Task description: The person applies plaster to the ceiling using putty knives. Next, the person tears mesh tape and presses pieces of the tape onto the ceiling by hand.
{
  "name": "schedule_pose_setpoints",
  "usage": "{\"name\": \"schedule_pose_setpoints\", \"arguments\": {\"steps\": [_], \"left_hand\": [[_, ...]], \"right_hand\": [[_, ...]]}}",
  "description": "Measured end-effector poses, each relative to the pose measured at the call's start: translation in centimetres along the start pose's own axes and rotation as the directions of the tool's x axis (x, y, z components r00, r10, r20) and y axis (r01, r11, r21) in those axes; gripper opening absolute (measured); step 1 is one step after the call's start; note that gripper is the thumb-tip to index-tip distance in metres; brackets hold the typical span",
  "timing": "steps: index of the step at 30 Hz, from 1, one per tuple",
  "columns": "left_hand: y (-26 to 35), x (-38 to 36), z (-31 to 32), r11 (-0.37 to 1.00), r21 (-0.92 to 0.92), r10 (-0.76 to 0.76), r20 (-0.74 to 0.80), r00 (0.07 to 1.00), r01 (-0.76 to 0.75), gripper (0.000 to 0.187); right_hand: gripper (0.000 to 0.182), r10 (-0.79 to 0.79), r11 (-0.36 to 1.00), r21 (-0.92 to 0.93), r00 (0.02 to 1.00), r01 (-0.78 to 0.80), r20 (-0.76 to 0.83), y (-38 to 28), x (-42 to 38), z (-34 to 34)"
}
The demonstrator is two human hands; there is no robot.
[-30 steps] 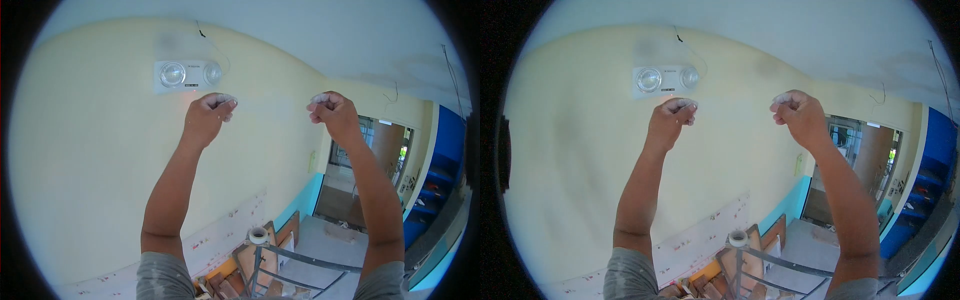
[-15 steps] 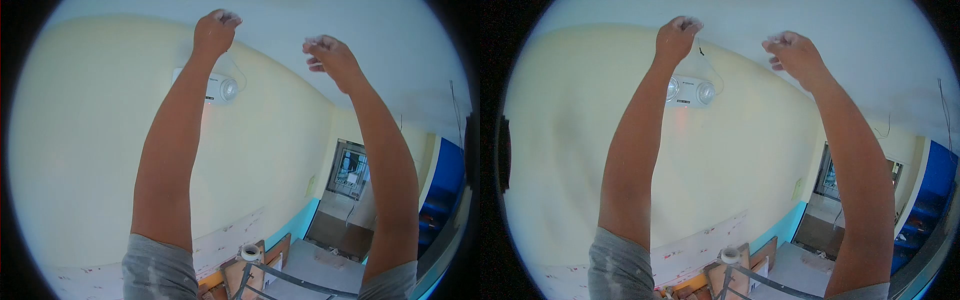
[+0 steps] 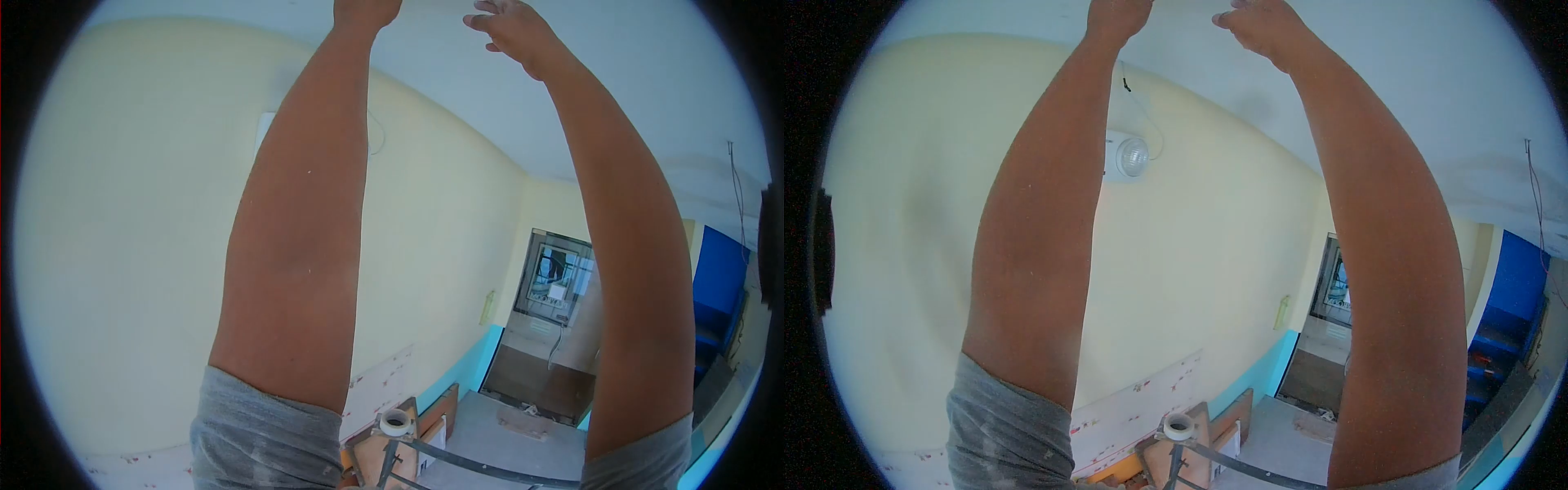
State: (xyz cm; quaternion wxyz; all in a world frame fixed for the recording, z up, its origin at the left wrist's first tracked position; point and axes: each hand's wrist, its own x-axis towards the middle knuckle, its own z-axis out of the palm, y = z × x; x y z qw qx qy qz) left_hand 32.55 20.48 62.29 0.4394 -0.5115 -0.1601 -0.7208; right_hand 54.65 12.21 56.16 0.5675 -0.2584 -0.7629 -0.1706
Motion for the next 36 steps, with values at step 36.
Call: {"name": "schedule_pose_setpoints", "arguments": {"steps": [36], "left_hand": [[-1.3,2.1,2.6,0.987,0.116,-0.103,-0.053,0.993,0.108,0.03]], "right_hand": [[0.069,0.126,0.983,-0.136,0.992,-0.126,-0.009,-1.5,2.1,-0.4]]}}
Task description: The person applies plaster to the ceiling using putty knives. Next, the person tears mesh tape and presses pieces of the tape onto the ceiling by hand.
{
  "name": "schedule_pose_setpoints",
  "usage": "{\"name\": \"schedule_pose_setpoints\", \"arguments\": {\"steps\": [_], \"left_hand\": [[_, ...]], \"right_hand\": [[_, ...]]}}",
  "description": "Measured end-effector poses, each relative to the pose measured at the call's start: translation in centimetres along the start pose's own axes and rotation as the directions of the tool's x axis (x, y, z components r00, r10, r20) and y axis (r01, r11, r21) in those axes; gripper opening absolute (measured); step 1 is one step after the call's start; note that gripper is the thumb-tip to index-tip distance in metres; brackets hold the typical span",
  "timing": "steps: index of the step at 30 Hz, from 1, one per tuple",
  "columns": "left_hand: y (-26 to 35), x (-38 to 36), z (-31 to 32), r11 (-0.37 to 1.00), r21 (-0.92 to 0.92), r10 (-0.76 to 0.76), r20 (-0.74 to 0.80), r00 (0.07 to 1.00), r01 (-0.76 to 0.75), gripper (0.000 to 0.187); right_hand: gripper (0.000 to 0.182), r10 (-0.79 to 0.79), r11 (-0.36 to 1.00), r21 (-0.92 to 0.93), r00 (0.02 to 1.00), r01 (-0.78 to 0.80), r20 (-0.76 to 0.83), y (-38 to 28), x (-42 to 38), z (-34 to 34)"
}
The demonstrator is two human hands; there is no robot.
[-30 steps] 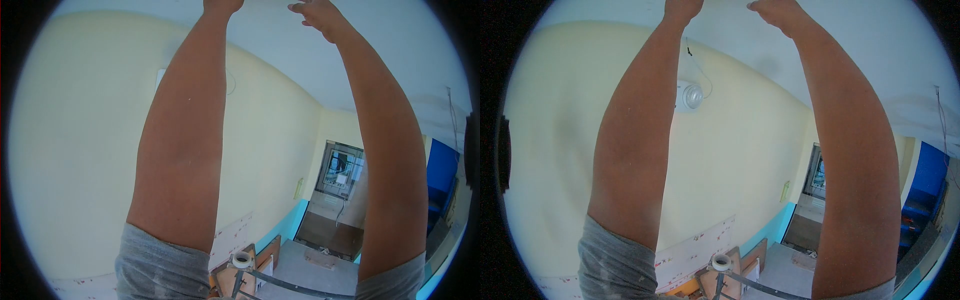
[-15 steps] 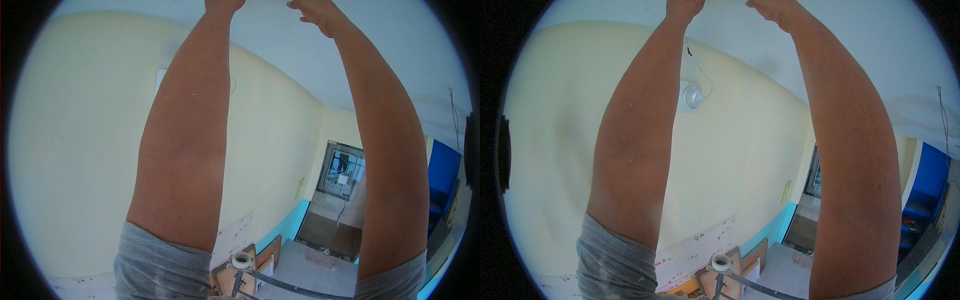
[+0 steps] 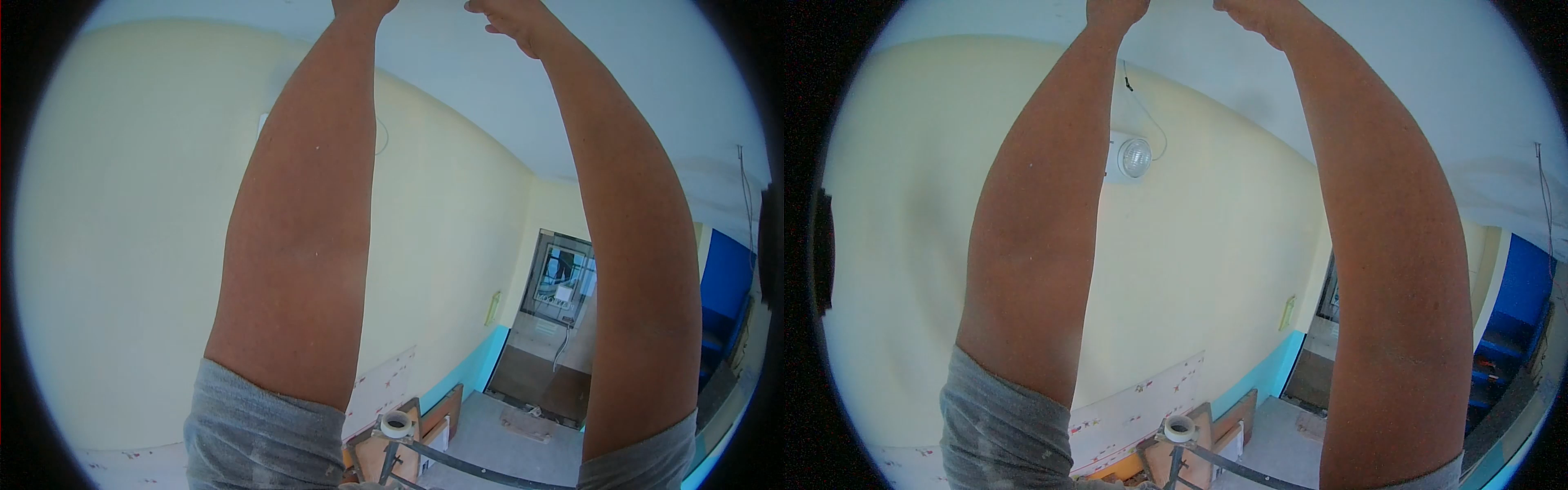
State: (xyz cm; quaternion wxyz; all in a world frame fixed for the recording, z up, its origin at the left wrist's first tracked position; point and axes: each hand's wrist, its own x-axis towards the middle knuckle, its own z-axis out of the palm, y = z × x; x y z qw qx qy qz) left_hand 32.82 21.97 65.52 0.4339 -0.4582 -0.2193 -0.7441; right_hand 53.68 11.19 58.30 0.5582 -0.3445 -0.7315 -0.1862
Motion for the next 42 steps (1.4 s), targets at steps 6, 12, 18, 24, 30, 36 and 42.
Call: {"name": "schedule_pose_setpoints", "arguments": {"steps": [6,12,18,24,30,36,42], "left_hand": [[0.4,0.0,-0.4,1.0,0.009,-0.027,0.037,0.999,0.027,0.029],[0.2,-0.1,0.3,0.996,0.083,0.023,-0.022,0.999,-0.021,0.029],[-0.2,0.0,1.4,0.986,0.15,0.096,-0.117,0.988,-0.078,0.029],[-0.8,-0.5,2.1,0.902,0.382,0.27,-0.135,0.953,-0.201,0.028],[-2.3,0.4,3.7,0.846,0.444,0.389,-0.135,0.911,-0.295,0.028],[1.7,-1.2,1.1,0.98,0.135,0.141,0.052,0.989,-0.147,0.016],[3.4,-2.3,0.0,0.591,-0.684,-0.363,0.247,0.898,0.427,0.026]], "right_hand": [[0.07,-0.044,0.998,-0.045,0.999,0.044,0.001,-0.1,-0.4,0.0],[0.069,-0.046,0.997,-0.06,0.999,0.046,0.007,-0.8,-1.4,-0.3],[0.069,-0.003,0.993,-0.116,1.0,0.003,-0.002,-0.8,-0.6,0.0],[0.07,-0.02,0.994,-0.103,1.0,0.021,0.007,-0.7,-0.4,0.0],[0.07,-0.08,0.993,-0.091,0.997,0.081,0.017,0.1,-0.2,-0.3],[0.071,-0.075,0.995,-0.07,0.997,0.074,-0.01,0.3,-0.5,-0.1],[0.071,-0.069,0.996,-0.058,0.998,0.068,-0.008,0.0,-0.7,-0.3]]}}
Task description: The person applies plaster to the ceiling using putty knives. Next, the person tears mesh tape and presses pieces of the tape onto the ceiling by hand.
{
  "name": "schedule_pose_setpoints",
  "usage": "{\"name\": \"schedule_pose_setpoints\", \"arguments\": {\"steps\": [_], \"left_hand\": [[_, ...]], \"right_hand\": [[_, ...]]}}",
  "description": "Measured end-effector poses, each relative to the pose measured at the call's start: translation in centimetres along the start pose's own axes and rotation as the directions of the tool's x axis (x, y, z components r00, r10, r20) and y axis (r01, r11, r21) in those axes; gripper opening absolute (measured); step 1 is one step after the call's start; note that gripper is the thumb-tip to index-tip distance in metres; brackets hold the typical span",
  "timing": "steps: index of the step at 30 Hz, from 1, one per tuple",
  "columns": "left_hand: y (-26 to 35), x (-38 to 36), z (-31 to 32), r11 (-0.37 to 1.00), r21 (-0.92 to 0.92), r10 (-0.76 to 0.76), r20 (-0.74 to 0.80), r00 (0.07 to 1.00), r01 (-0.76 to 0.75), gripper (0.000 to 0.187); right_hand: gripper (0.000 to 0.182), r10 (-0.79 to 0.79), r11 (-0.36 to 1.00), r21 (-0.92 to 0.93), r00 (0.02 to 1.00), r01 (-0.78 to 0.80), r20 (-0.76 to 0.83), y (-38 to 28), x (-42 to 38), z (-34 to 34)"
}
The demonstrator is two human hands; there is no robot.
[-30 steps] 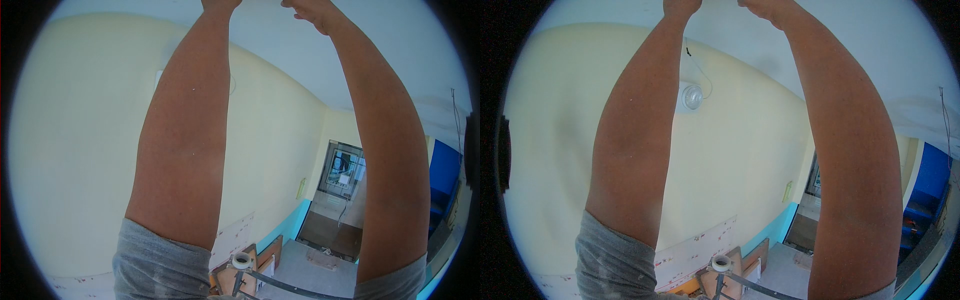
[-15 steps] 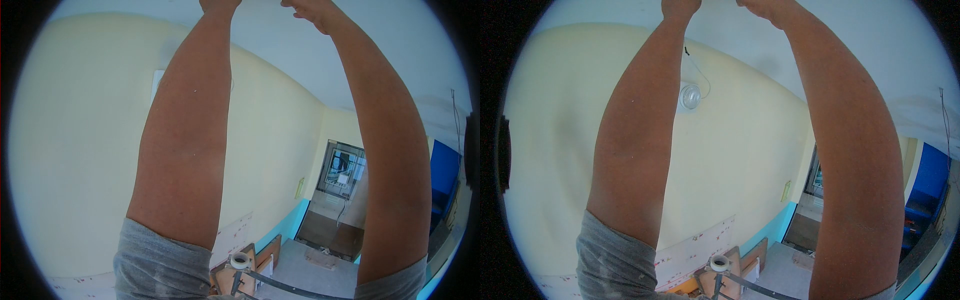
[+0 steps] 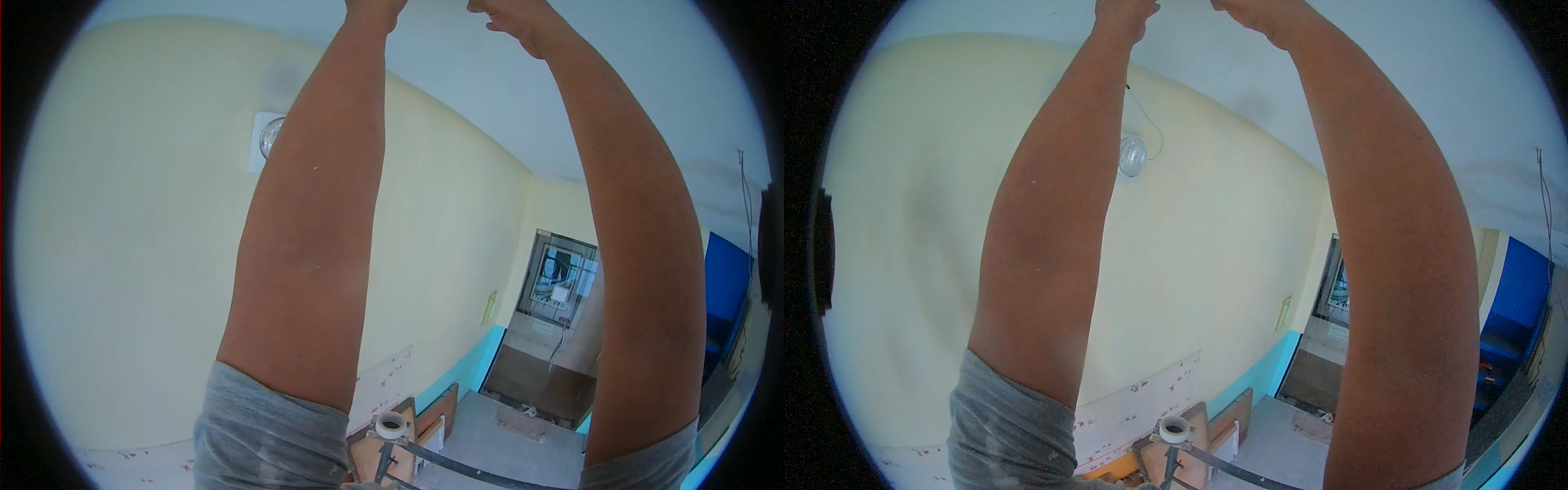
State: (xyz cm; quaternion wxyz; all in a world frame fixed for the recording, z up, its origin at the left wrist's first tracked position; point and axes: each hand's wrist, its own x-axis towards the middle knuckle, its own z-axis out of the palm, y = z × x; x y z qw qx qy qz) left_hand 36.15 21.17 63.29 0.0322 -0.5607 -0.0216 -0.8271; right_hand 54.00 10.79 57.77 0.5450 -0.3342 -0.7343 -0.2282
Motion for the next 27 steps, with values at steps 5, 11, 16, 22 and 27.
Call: {"name": "schedule_pose_setpoints", "arguments": {"steps": [5,11,16,22,27], "left_hand": [[0.3,-0.2,-0.9,0.989,0.136,0.043,0.139,0.989,-0.062,0.031],[0.2,-0.4,-0.4,0.997,0.042,0.052,0.151,0.987,-0.059,0.036],[1.1,-1.2,-1.5,0.976,0.201,0.065,0.087,0.994,-0.081,0.039],[2.1,-0.5,-2.2,0.985,0.15,-0.116,0.203,0.972,0.086,0.044],[4.2,-1.7,-2.6,0.947,0.305,-0.185,0.249,0.951,0.104,0.052]], "right_hand": [[0.073,0.051,0.998,-0.043,0.998,-0.053,-0.031,-0.3,0.2,0.5],[0.073,0.035,0.999,-0.001,0.999,-0.035,0.0,-0.3,-0.6,0.0],[0.073,0.072,0.994,-0.077,0.995,-0.077,-0.062,-0.7,0.0,0.5],[0.068,0.031,0.998,0.047,0.999,-0.03,-0.009,-0.7,-0.4,-0.3],[0.068,0.11,0.994,0.002,0.993,-0.11,-0.046,-1.0,0.4,0.2]]}}
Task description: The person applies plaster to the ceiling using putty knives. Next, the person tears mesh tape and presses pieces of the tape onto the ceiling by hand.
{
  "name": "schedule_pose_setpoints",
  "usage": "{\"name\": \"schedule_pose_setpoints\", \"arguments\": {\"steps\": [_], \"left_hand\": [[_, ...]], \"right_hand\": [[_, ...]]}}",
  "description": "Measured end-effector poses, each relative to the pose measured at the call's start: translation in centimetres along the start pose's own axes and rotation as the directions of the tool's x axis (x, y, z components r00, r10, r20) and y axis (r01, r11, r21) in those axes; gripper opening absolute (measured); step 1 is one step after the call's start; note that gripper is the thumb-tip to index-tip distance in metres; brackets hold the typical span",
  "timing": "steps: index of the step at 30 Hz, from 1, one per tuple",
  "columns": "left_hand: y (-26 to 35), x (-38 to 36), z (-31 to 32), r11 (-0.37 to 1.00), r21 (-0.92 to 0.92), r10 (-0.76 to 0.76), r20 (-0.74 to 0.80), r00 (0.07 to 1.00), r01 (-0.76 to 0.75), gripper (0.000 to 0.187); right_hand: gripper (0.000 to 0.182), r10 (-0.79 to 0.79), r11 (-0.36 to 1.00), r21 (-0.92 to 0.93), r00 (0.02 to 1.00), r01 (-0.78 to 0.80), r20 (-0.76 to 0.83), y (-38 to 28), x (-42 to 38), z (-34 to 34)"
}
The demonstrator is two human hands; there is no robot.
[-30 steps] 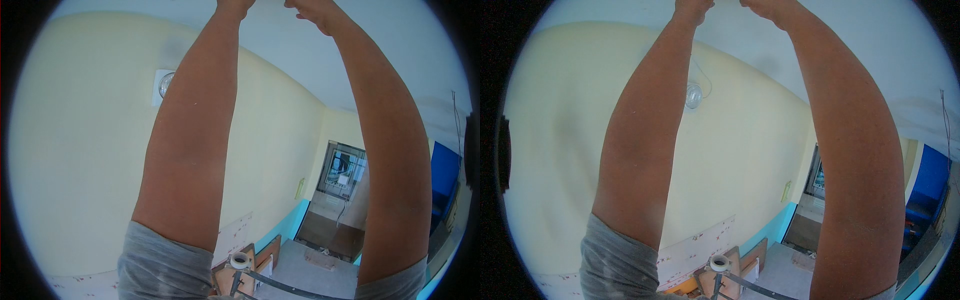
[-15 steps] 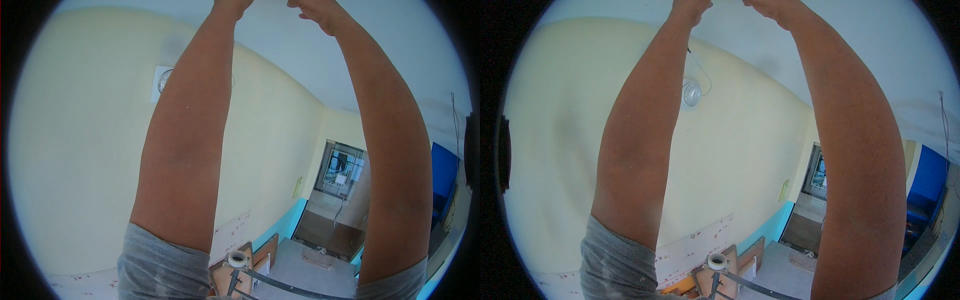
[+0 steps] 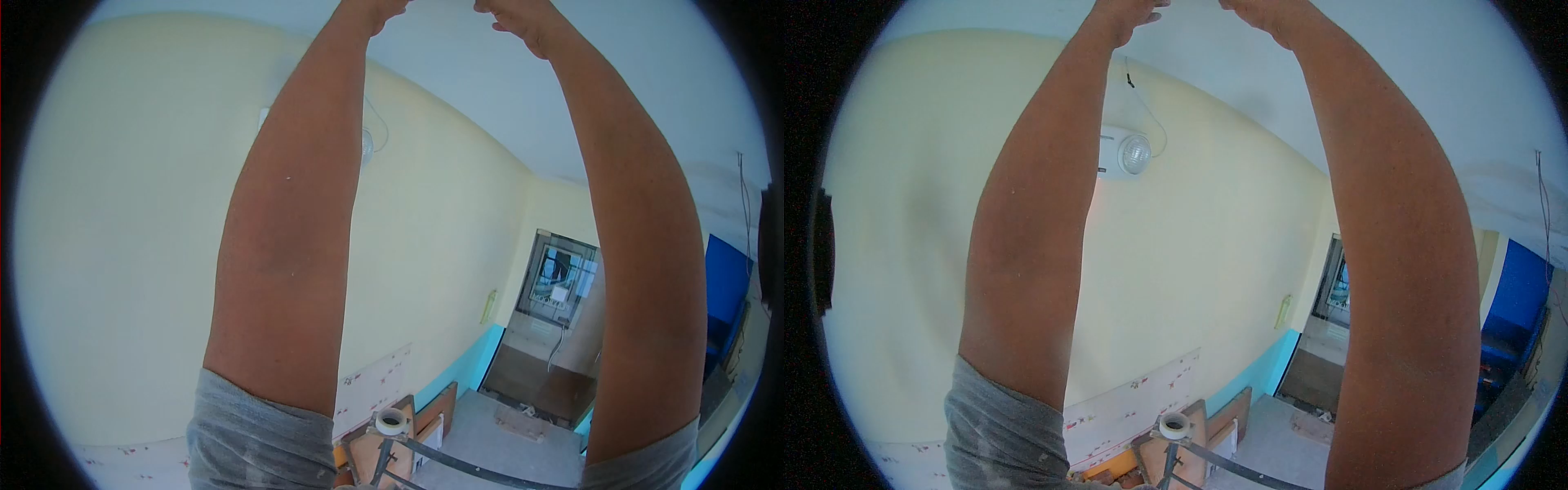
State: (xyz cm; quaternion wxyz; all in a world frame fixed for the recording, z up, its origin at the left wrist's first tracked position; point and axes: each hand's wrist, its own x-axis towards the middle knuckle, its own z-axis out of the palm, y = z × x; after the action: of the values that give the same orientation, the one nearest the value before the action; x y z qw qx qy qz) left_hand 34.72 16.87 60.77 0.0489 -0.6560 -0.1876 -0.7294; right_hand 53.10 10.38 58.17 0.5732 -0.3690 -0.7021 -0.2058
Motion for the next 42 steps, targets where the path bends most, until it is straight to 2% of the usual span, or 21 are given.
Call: {"name": "schedule_pose_setpoints", "arguments": {"steps": [8,9,10,12,13,14,17,19,21,22,24,26,28,30,33,35,36,37,39,41,42], "left_hand": [[0.1,0.3,0.0,1.0,0.009,0.006,0.14,0.99,-0.007,0.057],[-1.4,1.7,-0.3,0.885,0.385,0.219,0.156,0.963,-0.263,0.057],[-3.7,3.6,-0.7,0.575,0.683,0.396,0.248,0.884,-0.45,0.056],[-3.2,2.8,-1.1,0.561,0.723,0.341,0.242,0.908,-0.403,0.056],[-0.1,-0.5,-1.1,0.862,0.479,0.107,0.153,0.982,-0.168,0.056],[1.8,-2.8,-1.2,0.978,0.16,-0.156,0.152,0.976,0.132,0.056],[-4.6,-5.1,-1.0,0.871,0.405,0.259,0.103,0.96,-0.279,0.038],[-4.5,-11.7,-1.2,0.858,0.475,0.135,0.16,0.978,-0.196,0.034],[-8.5,-18.9,-1.6,0.856,0.486,0.052,0.257,0.965,-0.175,0.029],[-10.2,-23.6,-2.0,0.895,0.437,-0.057,0.317,0.947,-0.092,0.028],[-13.8,-33.1,-2.9,0.909,0.416,-0.203,0.419,0.885,0.012,0.027],[-15.6,-41.6,-3.2,0.863,0.338,-0.488,0.367,0.792,0.375,0.024],[-22.0,-49.7,-4.0,0.762,0.477,-0.619,0.334,0.711,0.439,0.027],[-24.6,-59.1,-4.3,0.679,0.571,-0.703,0.321,0.635,0.462,0.029],[-26.3,-66.5,-3.4,0.682,0.619,-0.694,0.381,0.611,0.389,0.034],[-26.2,-69.2,-1.8,0.721,0.634,-0.66,0.504,0.558,0.281,0.038],[-26.4,-70.5,-0.7,0.694,0.675,-0.688,0.518,0.508,0.251,0.04],[-26.5,-71.8,0.4,0.671,0.71,-0.71,0.531,0.463,0.215,0.042],[-27.2,-73.8,2.3,0.65,0.745,-0.728,0.556,0.401,0.149,0.045],[-28.4,-76.2,4.1,0.653,0.75,-0.725,0.581,0.371,0.102,0.045],[-28.9,-77.0,4.8,0.638,0.768,-0.733,0.582,0.352,0.058,0.045]], "right_hand": [[0.069,-0.104,0.991,0.085,0.995,0.103,0.007,0.9,0.9,0.0],[0.069,-0.087,0.994,0.073,0.996,0.086,0.016,1.0,1.4,0.0],[0.07,-0.07,0.996,0.061,0.997,0.068,0.024,0.9,1.7,0.0],[0.073,-0.046,0.998,0.054,0.995,0.042,0.084,0.0,-0.1,-0.9],[0.074,-0.033,0.998,0.051,0.993,0.028,0.112,-0.3,-0.9,-1.3],[0.066,-0.083,0.996,0.054,0.986,0.076,0.141,1.2,0.1,-1.0],[0.045,-0.242,0.961,-0.073,0.939,0.266,0.245,7.0,1.3,0.8],[0.032,-0.344,0.914,-0.115,0.893,0.389,0.289,10.3,-3.7,2.6],[0.033,-0.36,0.839,-0.192,0.784,0.509,0.506,13.7,-10.8,3.5],[0.038,-0.155,0.893,-0.259,0.79,0.369,0.593,13.0,-16.2,2.9],[0.041,-0.163,0.868,-0.221,0.676,0.445,0.719,15.5,-25.9,2.7],[0.038,-0.097,0.967,-0.055,0.554,0.25,0.827,16.9,-35.1,1.3],[0.036,0.052,0.998,-0.018,0.536,-0.068,0.843,21.2,-45.3,1.1],[0.036,0.349,0.876,-0.114,0.455,-0.468,0.819,24.2,-56.7,0.9],[0.038,0.7,0.596,-0.304,0.295,-0.743,0.65,25.4,-75.6,-1.9],[0.035,0.75,0.571,-0.468,0.197,-0.675,0.631,25.2,-90.5,-6.5],[0.036,0.535,0.833,-0.486,0.156,-0.265,0.83,25.1,-97.7,-9.1],[0.033,0.684,0.653,-0.58,0.05,-0.488,0.728,21.0,-97.1,-11.6],[0.038,0.637,0.672,-0.616,-0.103,-0.412,0.764,18.0,-108.5,-17.7],[0.042,0.704,0.434,-0.802,-0.402,-0.41,0.586,13.1,-105.0,-20.5],[0.039,0.663,0.515,-0.784,-0.42,-0.346,0.62,12.1,-109.0,-23.6]]}}
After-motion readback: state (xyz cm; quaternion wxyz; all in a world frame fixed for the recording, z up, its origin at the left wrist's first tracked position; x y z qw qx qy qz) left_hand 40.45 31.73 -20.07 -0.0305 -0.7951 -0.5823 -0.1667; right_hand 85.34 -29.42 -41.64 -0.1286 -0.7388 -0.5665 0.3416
